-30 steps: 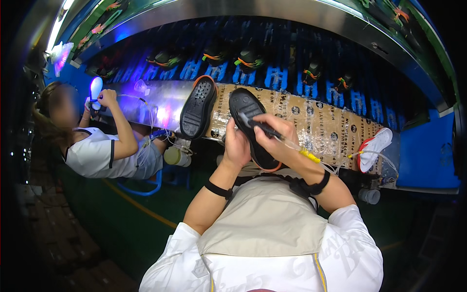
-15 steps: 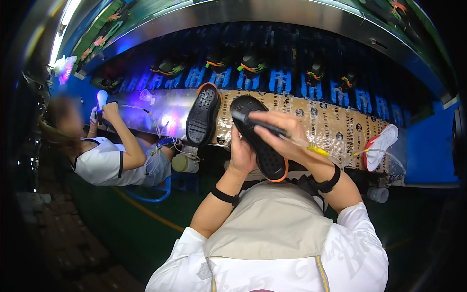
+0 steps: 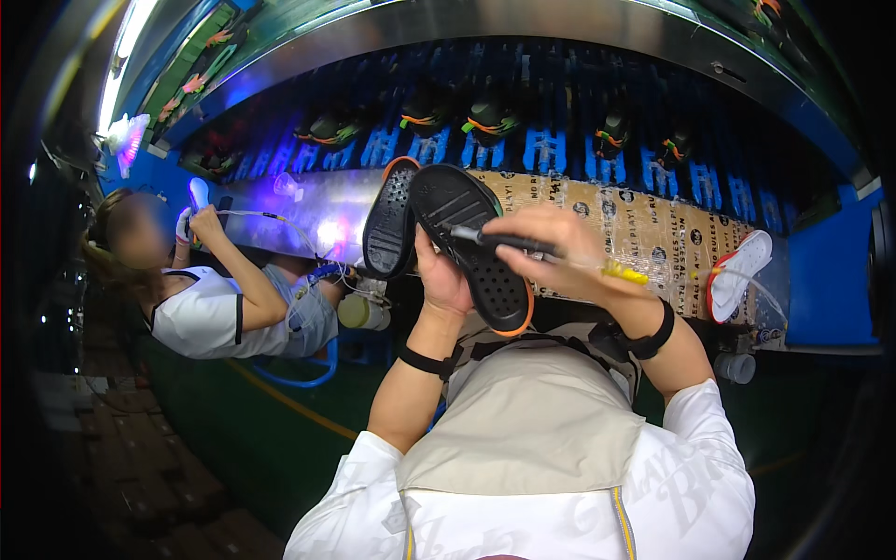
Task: The recorder uses a brush to apply glue or adhesive to the black outsoles of various shoes and then places them on a conveyor belt.
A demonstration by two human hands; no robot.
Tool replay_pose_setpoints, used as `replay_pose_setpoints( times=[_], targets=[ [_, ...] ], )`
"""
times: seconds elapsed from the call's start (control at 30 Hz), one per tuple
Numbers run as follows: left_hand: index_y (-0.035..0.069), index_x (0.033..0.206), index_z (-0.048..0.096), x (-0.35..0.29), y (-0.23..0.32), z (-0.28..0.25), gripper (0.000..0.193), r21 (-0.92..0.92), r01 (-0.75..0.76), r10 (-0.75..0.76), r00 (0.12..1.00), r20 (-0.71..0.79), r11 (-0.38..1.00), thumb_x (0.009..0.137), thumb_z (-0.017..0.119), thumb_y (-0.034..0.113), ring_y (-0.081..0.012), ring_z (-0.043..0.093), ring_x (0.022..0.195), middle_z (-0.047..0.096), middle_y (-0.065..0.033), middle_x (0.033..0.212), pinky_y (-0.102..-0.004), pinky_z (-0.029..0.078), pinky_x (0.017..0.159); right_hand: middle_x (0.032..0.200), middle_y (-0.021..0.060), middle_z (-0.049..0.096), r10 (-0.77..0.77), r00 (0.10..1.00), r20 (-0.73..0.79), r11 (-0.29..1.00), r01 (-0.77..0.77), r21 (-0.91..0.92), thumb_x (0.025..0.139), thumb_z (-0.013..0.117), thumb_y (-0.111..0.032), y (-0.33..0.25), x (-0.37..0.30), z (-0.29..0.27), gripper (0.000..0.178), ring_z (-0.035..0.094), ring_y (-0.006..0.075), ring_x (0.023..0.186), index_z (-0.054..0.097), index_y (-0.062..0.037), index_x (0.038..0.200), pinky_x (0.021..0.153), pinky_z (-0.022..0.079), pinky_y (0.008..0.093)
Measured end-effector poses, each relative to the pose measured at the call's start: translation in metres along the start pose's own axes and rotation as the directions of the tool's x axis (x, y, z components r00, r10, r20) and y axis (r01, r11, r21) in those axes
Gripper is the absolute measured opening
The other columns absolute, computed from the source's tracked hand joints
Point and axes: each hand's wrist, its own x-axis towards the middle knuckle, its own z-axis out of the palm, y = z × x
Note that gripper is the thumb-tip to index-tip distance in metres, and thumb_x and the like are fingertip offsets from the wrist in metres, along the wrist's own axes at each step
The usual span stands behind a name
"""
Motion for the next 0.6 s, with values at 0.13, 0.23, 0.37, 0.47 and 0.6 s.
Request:
replay_pose_setpoints(
  times=[0.13,0.23,0.37,0.47,0.6],
  targets=[
    [0.005,0.140,0.056,0.007,0.007,0.000,0.086,0.082,0.089,-0.101,0.981,0.166,0.993,0.096,0.040,0.076,-0.0397,0.067,0.107,0.066,-0.0254,0.121,-0.0492,0.057,0.097,0.095,0.0101,0.076,-0.134,0.950,0.281,0.984,0.093,0.155,0.084,0.080,-0.010,-0.017,-0.002,-0.002,0.031,0.072,0.0259,0.085,0.075,-0.0084,0.114,0.083,0.047,0.0355],
    [0.003,0.138,0.056,0.009,0.016,0.004,0.089,0.082,0.005,-0.015,0.992,0.123,0.997,0.094,0.042,0.078,-0.0383,0.066,0.108,0.065,-0.0255,0.121,-0.0494,0.056,0.096,0.088,0.0117,0.074,0.036,0.998,-0.060,0.998,-0.033,0.057,0.086,0.076,-0.011,-0.023,-0.006,0.003,0.024,0.072,0.0302,0.080,0.076,-0.0079,0.110,0.082,0.053,0.0429],
    [-0.001,0.133,0.057,0.015,0.025,0.018,0.093,0.082,-0.022,0.013,0.994,0.110,0.996,0.092,0.042,0.081,-0.0321,0.062,0.102,0.063,-0.0202,0.113,-0.0455,0.054,0.094,0.091,0.0106,0.074,-0.135,0.951,0.280,0.982,0.166,-0.090,0.088,0.077,-0.014,-0.031,-0.009,0.001,0.027,0.071,0.0287,0.084,0.074,-0.0086,0.115,0.074,0.048,0.0409],
    [-0.002,0.129,0.057,0.016,0.036,0.027,0.093,0.124,-0.084,0.071,0.992,0.108,0.989,0.092,0.041,0.081,-0.0301,0.061,0.101,0.062,-0.0179,0.111,-0.0450,0.053,0.093,0.087,0.0082,0.070,-0.085,0.975,0.205,0.995,0.070,0.077,0.090,0.076,-0.014,-0.036,-0.008,-0.006,0.027,0.068,0.0270,0.083,0.075,-0.0095,0.116,0.077,0.047,0.0402],
    [-0.002,0.132,0.055,0.022,0.048,0.039,0.094,0.167,-0.135,0.098,0.972,0.214,0.977,0.091,0.043,0.082,-0.0313,0.062,0.102,0.063,-0.0193,0.114,-0.0469,0.053,0.093,0.089,0.0082,0.071,-0.111,0.984,0.138,0.993,0.116,-0.032,0.087,0.080,-0.011,-0.031,-0.006,-0.008,0.034,0.065,0.0258,0.079,0.075,-0.0090,0.121,0.076,0.046,0.0388]
  ],
)
